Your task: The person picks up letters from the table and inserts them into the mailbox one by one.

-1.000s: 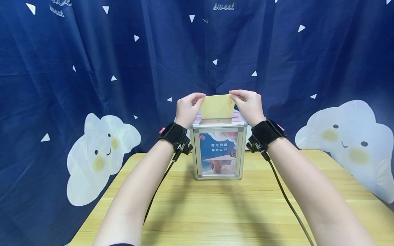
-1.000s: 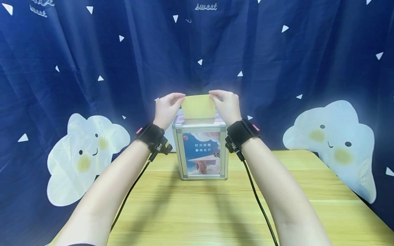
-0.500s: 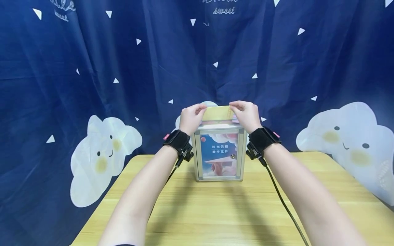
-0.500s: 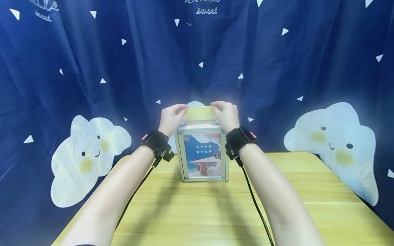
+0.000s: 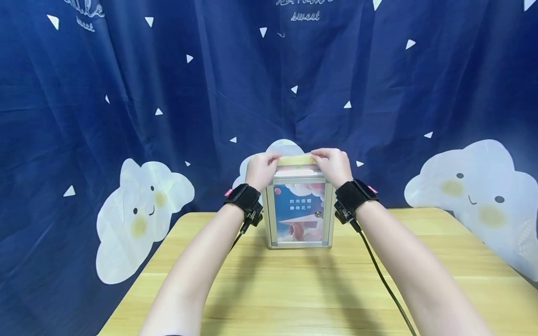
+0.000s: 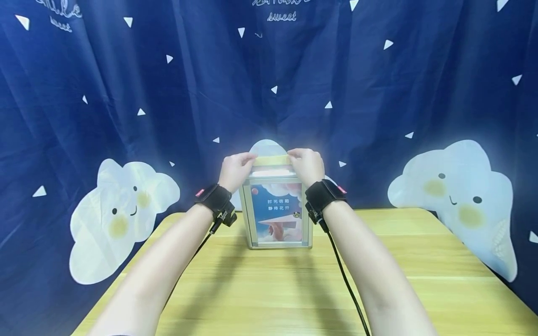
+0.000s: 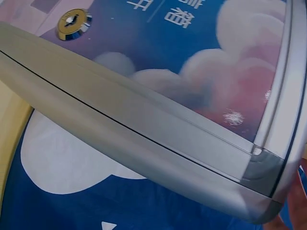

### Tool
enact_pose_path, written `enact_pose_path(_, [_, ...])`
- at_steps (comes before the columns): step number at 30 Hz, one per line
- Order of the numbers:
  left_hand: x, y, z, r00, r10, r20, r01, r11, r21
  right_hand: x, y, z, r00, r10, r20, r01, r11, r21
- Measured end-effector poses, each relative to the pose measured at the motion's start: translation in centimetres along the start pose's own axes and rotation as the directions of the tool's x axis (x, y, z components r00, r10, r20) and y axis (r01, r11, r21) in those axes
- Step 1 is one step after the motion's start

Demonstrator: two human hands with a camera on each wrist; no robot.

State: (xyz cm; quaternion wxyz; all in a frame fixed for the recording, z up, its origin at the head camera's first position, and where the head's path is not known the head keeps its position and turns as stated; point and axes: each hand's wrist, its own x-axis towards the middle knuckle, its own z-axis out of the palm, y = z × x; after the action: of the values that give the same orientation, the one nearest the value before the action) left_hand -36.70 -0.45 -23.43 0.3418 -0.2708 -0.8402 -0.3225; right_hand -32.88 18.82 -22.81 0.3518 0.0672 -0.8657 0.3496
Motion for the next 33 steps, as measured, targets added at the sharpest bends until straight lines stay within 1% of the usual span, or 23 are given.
enact_pose_path(6, [-0.4,-0.4,0.4,0.996,-0.036,0.079,0.033,0.999,0.041,-0.4,0.5,0.3,0.999,0.013,0.050,-0.013,1.000,-0.007])
enact_pose_path(13, [-0.8,-0.5,0.5,0.991,-0.024,0.135,0.018,0.999,0.050,-0.7,1.1,0.4,0.995,-0.011,0.099,0.016,0.999,-0.051])
enact_pose_path(16, [-0.9,-0.6,0.5,0.987,-0.014,0.159,0.002,0.997,0.073,-0.8,1.2,0.3,0.992,-0.016,0.126,0.024,0.998,-0.057])
enact_pose_path(20, [-1.0,-0.8,0.7,0.985,0.019,0.173,-0.040,0.992,0.117,-1.0,1.4,0.3,0.989,-0.017,0.146,0.026,0.998,-0.063])
enact_pose_path(23, [-1.0,-1.0,0.9,0.983,0.032,0.183,-0.058,0.989,0.139,-1.0,1.5,0.4,0.987,-0.028,0.159,0.041,0.996,-0.076])
enact_pose_path(29, [-1.1,-1.3,1.0,0.975,0.029,0.218,-0.067,0.983,0.169,-0.9,1.8,0.6,0.981,-0.076,0.178,0.095,0.990,-0.105])
enact_pose_path(33, [-1.2,-1.4,0.9,0.975,0.032,0.221,-0.069,0.985,0.161,-1.0,2.1,0.7,0.980,-0.111,0.164,0.128,0.987,-0.096])
